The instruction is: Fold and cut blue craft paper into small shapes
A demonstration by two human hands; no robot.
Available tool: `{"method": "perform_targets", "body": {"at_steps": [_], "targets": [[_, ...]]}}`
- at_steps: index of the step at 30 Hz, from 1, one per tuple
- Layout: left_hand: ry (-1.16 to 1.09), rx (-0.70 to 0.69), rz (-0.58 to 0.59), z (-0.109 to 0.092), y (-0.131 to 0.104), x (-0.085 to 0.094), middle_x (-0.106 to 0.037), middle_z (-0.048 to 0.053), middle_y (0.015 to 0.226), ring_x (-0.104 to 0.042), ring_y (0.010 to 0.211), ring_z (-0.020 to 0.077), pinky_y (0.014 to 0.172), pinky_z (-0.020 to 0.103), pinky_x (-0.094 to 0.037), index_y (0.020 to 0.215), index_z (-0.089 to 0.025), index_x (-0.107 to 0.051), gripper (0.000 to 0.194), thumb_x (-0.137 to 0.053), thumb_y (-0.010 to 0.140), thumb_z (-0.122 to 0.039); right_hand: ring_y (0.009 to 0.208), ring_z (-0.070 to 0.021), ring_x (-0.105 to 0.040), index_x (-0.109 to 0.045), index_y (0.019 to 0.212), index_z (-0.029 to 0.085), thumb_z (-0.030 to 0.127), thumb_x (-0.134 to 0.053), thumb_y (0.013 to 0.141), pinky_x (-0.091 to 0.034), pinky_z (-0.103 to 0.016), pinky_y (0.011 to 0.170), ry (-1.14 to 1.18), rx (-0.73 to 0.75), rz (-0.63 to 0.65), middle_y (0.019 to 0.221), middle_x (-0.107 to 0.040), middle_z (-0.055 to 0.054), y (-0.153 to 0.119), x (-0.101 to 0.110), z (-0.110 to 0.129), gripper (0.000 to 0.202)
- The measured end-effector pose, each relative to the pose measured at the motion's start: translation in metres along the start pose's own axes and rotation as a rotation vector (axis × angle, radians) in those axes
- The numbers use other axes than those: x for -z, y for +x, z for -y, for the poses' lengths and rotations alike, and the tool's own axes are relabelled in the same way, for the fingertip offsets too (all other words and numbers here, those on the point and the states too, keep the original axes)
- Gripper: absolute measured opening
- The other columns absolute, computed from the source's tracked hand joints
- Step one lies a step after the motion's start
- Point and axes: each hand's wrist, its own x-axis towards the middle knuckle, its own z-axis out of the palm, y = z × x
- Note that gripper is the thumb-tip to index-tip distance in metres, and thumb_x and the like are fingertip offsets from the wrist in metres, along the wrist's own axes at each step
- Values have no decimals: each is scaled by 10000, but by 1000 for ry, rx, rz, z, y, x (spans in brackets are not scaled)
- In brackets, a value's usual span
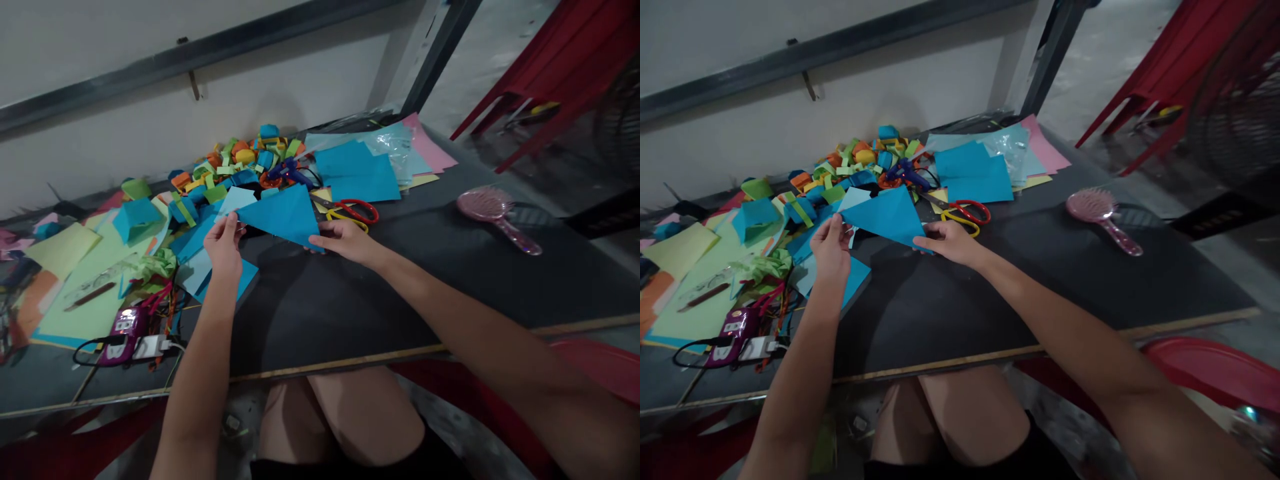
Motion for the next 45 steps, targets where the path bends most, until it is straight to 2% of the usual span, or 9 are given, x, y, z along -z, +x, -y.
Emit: {"method": "perform_targets", "body": {"at_steps": [3,5,12,17,22,27,33,42,45], "targets": [[17,-15,46,-2,-8,-7,-643,-24,592,-593,547,89,559,230,-496,656,-190,-700,238,-833,604,-380,816,-209,-661,-720,906,192,557,-745,680,-536,-325,707,55,55,-103,908,-730,-60,-1,-3,1,430],[18,-14,67,-3,-12,-10,-652,-23,601,-592,543,86,553,228,-498,659,-190,-704,236,-837,598,-375,731,-199,-631,-714,814,186,590,-732,674,-509,-313,627,30,89,-158,798,-705,-48,-2,-4,3,428],[15,3,29,-5,-8,-4,-731,31,844,-617,606,79,581,217,-507,709,-198,-695,250,-790,661,-424,476,-99,-365,-509,496,195,620,-691,703,-297,-267,454,-158,124,-289,468,-379,36,-4,1,5,507],[-10,150,219,3,-14,-7,-725,61,920,-687,772,162,585,244,-532,914,-215,-682,417,-766,660,-535,679,-187,-604,-714,813,200,571,-705,726,-491,-314,602,2,108,-247,736,-678,-35,-2,0,1,381],[130,291,477,18,-39,-19,-694,46,753,-660,681,150,634,281,-550,780,-163,-681,362,-838,599,-434,763,-216,-679,-736,850,168,572,-726,706,-548,-315,648,56,63,-169,831,-739,-60,-3,-8,3,429],[73,271,299,23,-37,-20,-567,-26,506,-603,518,115,569,268,-523,550,-164,-545,389,-835,605,-418,631,-173,-702,-733,791,112,514,-826,606,-570,-254,562,138,-208,150,785,-750,-109,-4,-10,4,452],[4,269,206,21,-19,-9,-540,-42,511,-573,517,80,553,224,-508,560,-168,-524,370,-815,650,-378,601,-145,-704,-751,802,126,464,-838,611,-568,-205,537,113,-321,281,751,-754,-84,-6,-7,6,398],[-19,270,161,19,-17,-8,-503,-57,493,-554,512,71,552,216,-509,560,-164,-512,403,-834,609,-402,687,-171,-714,-735,962,126,387,-839,634,-559,-222,553,76,-235,108,797,-754,-100,-3,-8,6,432],[-13,266,199,21,-20,-8,-514,-52,494,-567,516,83,556,227,-516,563,-164,-510,427,-838,594,-436,707,-185,-710,-732,848,129,432,-792,680,-553,-244,573,31,-136,90,778,-747,-101,-3,-9,4,351]]}}
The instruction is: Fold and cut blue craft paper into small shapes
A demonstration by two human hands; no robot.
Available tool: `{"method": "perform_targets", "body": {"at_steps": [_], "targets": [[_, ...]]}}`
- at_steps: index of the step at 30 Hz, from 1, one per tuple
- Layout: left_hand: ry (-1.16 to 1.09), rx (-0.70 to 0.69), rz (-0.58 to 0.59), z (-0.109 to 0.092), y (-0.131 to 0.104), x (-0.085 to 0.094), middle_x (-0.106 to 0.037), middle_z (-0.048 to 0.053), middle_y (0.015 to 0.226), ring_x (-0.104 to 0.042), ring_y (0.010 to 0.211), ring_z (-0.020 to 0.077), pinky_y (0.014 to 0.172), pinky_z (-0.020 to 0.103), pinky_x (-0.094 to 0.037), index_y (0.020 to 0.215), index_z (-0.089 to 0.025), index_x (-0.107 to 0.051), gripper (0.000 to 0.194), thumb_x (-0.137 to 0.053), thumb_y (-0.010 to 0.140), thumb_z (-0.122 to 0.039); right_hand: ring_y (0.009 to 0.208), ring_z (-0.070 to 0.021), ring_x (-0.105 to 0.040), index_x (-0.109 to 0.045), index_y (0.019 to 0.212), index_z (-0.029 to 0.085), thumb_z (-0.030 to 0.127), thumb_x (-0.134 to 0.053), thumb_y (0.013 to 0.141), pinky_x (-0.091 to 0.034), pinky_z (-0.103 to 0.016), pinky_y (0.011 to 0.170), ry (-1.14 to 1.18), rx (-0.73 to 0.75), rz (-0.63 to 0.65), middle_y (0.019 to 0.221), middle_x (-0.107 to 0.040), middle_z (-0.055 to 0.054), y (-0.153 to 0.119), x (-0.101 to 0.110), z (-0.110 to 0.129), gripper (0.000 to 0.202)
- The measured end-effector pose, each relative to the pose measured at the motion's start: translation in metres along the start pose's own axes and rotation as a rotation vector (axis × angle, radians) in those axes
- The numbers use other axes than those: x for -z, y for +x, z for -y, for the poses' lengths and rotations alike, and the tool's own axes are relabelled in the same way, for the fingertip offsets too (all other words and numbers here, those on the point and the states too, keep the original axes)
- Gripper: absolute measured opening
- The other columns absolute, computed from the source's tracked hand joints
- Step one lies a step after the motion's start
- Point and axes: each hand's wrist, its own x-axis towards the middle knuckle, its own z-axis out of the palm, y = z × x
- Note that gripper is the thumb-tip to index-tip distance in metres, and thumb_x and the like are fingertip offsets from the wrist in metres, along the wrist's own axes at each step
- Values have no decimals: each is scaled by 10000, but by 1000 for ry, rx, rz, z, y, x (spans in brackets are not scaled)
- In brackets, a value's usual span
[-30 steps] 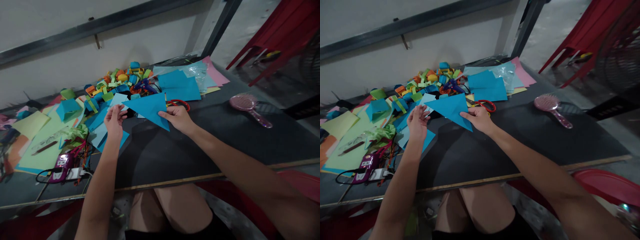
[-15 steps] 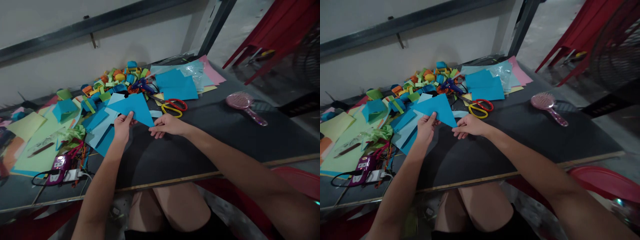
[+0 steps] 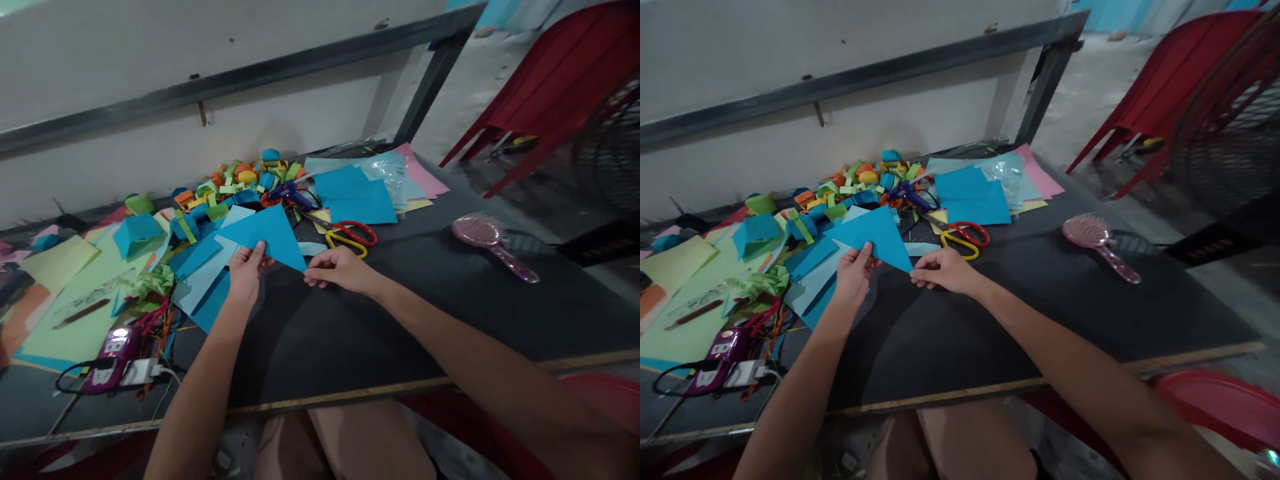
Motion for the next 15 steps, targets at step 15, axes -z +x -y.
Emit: {"method": "perform_targets", "body": {"at_steps": [15], "targets": [[355,10,289,-8,-17,-10,-672,18,654,-606,562,131,560,267,-515,803,-148,-699,360,-786,654,-464,578,-167,-619,-710,792,181,483,-724,725,-549,-316,568,87,311,-467,674,-670,-21,2,-6,-4,310]]}}
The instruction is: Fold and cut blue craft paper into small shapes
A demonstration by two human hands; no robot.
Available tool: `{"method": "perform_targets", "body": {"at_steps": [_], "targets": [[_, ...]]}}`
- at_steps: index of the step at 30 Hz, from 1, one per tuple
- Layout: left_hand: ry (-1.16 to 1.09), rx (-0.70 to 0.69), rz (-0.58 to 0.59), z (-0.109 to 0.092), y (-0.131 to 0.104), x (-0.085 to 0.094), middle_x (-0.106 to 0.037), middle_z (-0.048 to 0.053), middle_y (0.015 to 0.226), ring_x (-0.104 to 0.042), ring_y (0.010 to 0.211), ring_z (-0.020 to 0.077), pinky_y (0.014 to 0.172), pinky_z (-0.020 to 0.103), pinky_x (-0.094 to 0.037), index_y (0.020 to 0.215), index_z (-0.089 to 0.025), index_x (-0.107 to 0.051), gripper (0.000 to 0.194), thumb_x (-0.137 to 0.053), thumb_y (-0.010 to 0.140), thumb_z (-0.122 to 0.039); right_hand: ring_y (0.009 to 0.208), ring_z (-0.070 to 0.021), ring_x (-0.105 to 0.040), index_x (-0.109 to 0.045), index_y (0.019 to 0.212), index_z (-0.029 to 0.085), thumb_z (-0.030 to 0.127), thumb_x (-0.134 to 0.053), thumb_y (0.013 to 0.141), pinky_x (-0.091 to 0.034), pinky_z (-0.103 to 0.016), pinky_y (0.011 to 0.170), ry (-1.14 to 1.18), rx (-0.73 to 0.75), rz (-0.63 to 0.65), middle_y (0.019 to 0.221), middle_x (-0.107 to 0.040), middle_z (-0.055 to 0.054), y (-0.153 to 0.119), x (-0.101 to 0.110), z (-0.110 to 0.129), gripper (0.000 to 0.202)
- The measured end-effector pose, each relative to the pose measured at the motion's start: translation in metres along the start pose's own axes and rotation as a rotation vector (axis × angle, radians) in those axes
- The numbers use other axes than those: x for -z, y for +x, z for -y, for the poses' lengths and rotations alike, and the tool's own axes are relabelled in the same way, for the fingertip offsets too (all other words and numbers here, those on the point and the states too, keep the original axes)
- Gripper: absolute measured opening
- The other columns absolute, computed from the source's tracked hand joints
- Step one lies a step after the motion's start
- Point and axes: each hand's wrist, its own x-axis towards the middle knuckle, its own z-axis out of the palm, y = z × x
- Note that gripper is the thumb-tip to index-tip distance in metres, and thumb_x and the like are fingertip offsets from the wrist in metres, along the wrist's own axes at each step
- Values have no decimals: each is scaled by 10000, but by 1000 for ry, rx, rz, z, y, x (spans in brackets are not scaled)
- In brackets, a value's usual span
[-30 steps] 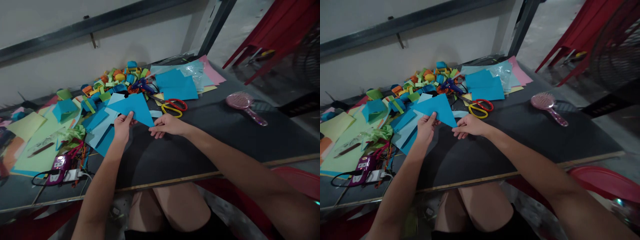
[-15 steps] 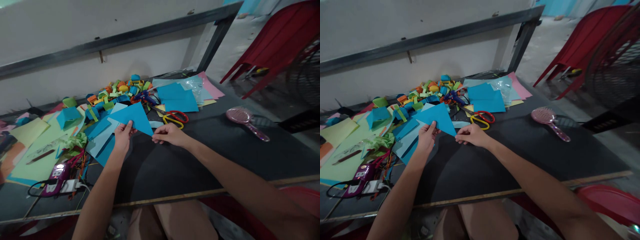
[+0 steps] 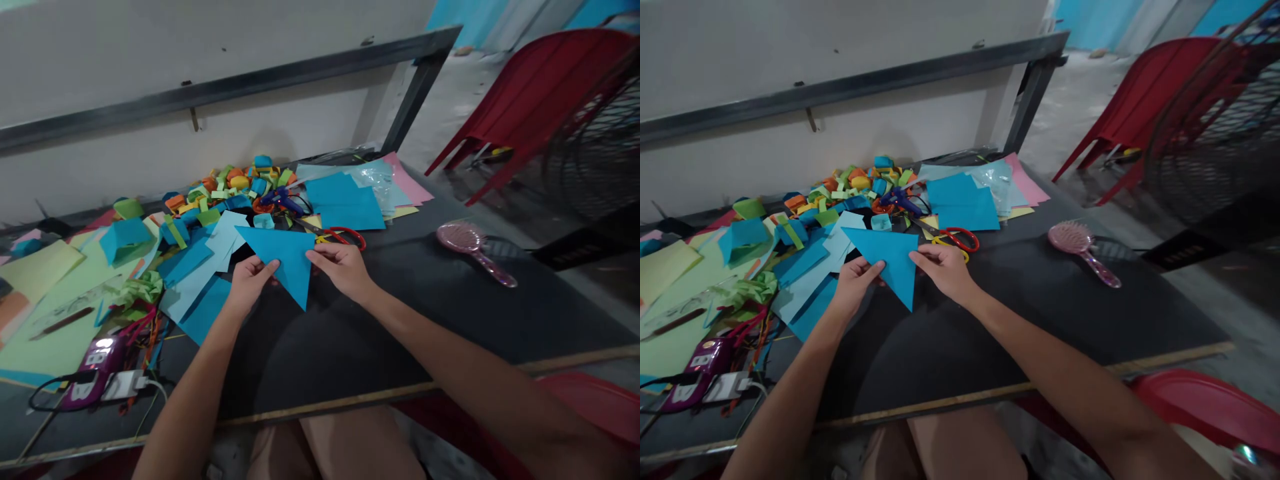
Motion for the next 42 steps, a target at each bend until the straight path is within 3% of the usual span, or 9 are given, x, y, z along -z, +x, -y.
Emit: {"method": "perform_targets", "body": {"at_steps": [5,12,17,21,26,30,35,42], "targets": [[98,-57,-45,9,3,3,-596,-15,541,-599,529,129,541,249,-488,686,-161,-640,300,-757,703,-437,603,-175,-620,-711,761,179,476,-691,770,-549,-322,599,-121,86,-13,670,-662,-25,-3,2,1,299],[159,-111,-97,11,4,5,-556,-22,492,-578,520,118,547,235,-451,553,-170,-555,369,-733,730,-440,603,-164,-604,-686,745,171,441,-658,810,-508,-296,587,-164,111,25,645,-643,-20,-3,4,4,278],[117,-74,-48,9,3,4,-546,-16,507,-541,520,103,544,233,-440,533,-162,-557,394,-733,724,-457,551,-149,-562,-694,690,175,489,-673,782,-493,-288,541,-76,59,16,592,-607,-6,-1,4,5,328],[114,-3,38,5,0,3,-567,4,541,-522,527,107,547,248,-444,552,-146,-614,397,-750,693,-492,611,-180,-603,-767,862,182,526,-680,765,-513,-313,567,-49,19,-5,696,-688,-29,3,7,3,367],[-19,-86,-121,1,1,6,-616,10,614,-553,576,117,576,259,-485,630,-167,-672,350,-718,732,-499,627,-185,-628,-787,893,197,505,-692,761,-534,-321,589,-112,2,31,727,-716,-29,2,7,1,348],[-120,-101,-260,2,6,13,-654,9,657,-586,598,121,560,250,-499,772,-182,-728,319,-774,668,-480,573,-167,-618,-788,895,194,481,-678,774,-526,-295,519,-118,10,84,672,-703,-22,-2,5,5,330],[-189,-116,-366,-1,8,15,-644,-8,641,-590,588,113,544,239,-489,808,-182,-721,355,-821,597,-450,548,-155,-609,-784,828,179,462,-699,748,-528,-290,513,-117,19,147,657,-704,-25,-3,5,8,306],[-191,-172,-395,-8,4,14,-606,-14,576,-527,528,98,497,236,-440,747,-172,-727,337,-781,635,-485,592,-181,-632,-784,786,209,499,-719,718,-553,-316,539,-123,-7,191,694,-724,-28,-3,4,10,306]]}}
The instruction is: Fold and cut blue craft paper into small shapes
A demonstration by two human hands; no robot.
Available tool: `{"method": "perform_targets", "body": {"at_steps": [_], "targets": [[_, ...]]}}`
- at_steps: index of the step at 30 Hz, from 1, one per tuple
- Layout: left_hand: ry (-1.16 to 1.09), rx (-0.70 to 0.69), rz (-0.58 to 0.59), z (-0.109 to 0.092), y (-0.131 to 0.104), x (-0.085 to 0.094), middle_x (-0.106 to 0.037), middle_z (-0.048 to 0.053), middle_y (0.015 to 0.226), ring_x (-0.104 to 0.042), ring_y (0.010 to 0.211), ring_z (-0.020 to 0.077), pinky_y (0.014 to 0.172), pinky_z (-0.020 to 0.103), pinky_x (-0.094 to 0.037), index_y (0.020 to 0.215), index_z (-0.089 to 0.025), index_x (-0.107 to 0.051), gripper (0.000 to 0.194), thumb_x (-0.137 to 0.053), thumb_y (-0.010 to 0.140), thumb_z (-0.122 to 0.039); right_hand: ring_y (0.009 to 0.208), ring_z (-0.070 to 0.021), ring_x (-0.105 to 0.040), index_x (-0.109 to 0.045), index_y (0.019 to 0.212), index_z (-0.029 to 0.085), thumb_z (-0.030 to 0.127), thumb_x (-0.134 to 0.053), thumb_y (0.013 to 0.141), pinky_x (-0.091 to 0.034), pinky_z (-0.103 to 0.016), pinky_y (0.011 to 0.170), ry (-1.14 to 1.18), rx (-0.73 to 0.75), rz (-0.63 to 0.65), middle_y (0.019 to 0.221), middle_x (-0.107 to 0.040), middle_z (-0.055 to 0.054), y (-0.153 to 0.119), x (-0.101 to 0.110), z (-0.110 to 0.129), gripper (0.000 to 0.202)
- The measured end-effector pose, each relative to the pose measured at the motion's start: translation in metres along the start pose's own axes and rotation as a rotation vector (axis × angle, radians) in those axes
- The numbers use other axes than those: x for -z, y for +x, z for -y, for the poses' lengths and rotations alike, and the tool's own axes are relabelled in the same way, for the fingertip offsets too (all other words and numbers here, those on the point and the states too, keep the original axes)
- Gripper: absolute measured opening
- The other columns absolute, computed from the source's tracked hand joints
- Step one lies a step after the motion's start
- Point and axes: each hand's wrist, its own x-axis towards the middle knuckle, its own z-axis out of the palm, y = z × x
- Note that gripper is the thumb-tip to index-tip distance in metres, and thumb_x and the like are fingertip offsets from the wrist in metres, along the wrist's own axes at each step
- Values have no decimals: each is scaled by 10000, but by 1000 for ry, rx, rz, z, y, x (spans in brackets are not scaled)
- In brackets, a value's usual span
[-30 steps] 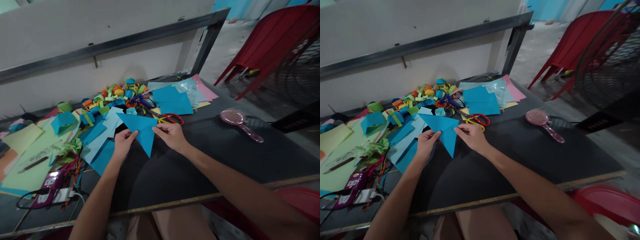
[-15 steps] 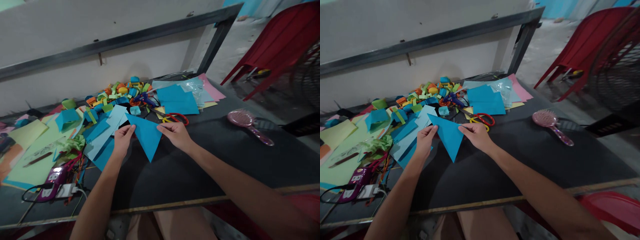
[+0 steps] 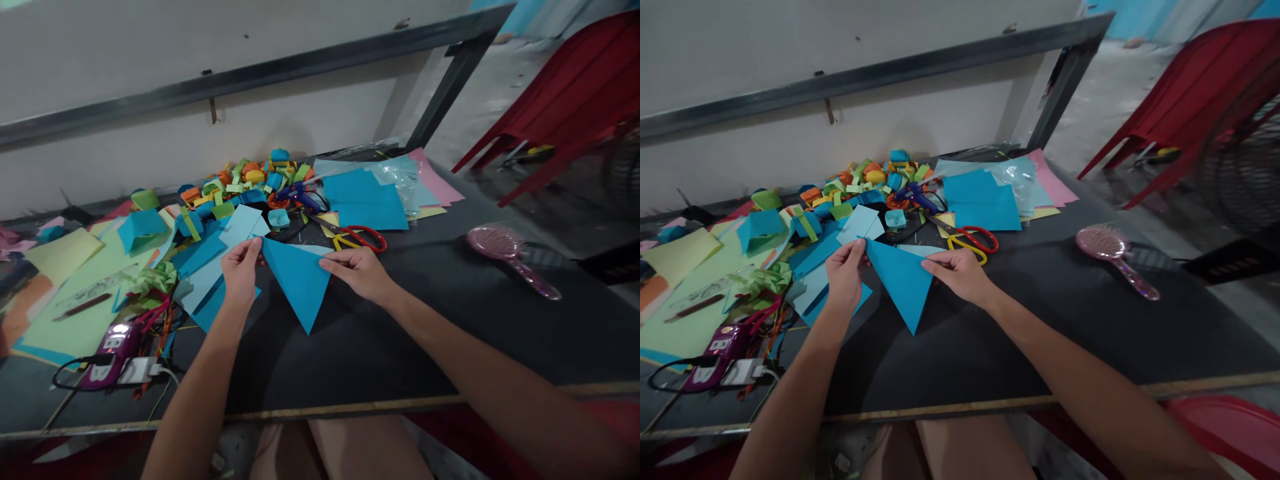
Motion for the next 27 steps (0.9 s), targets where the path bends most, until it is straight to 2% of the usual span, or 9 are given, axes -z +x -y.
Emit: {"method": "perform_targets", "body": {"at_steps": [6,11,15,19,22,24,27], "targets": [[-14,-1,-85,-2,-1,-3,-632,-4,624,-515,550,92,513,229,-437,803,-184,-747,323,-793,619,-445,566,-168,-636,-781,761,223,519,-721,721,-569,-326,550,64,-42,97,682,-722,-23,2,1,-3,306],[15,7,-71,3,1,2,-642,11,691,-527,608,108,567,238,-442,844,-186,-732,345,-767,655,-473,619,-175,-692,-771,772,189,531,-678,776,-568,-282,580,80,-126,303,677,-735,-49,3,5,-7,354],[279,-116,-58,9,-1,5,-534,-22,611,-413,532,95,514,232,-347,889,-192,-688,319,-645,796,-495,615,-166,-703,-757,777,151,531,-675,783,-566,-259,586,24,-144,361,673,-738,-74,3,6,-5,389],[578,-214,-119,6,-9,1,-458,-47,570,-367,503,101,524,245,-297,903,-202,-628,250,-548,889,-438,606,-167,-704,-750,738,161,483,-636,832,-559,-262,594,-95,-64,360,683,-744,-70,-4,-1,-1,354],[637,-266,-149,0,-13,-3,-479,-41,582,-401,524,115,555,249,-313,894,-207,-615,220,-528,908,-409,628,-167,-709,-755,750,183,436,-595,871,-548,-256,612,-156,9,367,702,-751,-51,-12,-10,6,324],[649,-289,-150,-2,-13,-3,-543,-24,625,-450,559,129,589,255,-343,894,-207,-629,214,-532,906,-398,600,-158,-693,-759,740,196,437,-574,885,-525,-246,580,-183,41,407,694,-750,-37,-16,-13,9,336],[619,-281,-120,-2,-12,-2,-652,12,732,-553,667,158,671,268,-400,879,-205,-658,238,-542,896,-412,521,-151,-635,-753,680,204,490,-555,883,-469,-253,517,-271,64,402,615,-717,-26,-15,-5,10,403]]}}
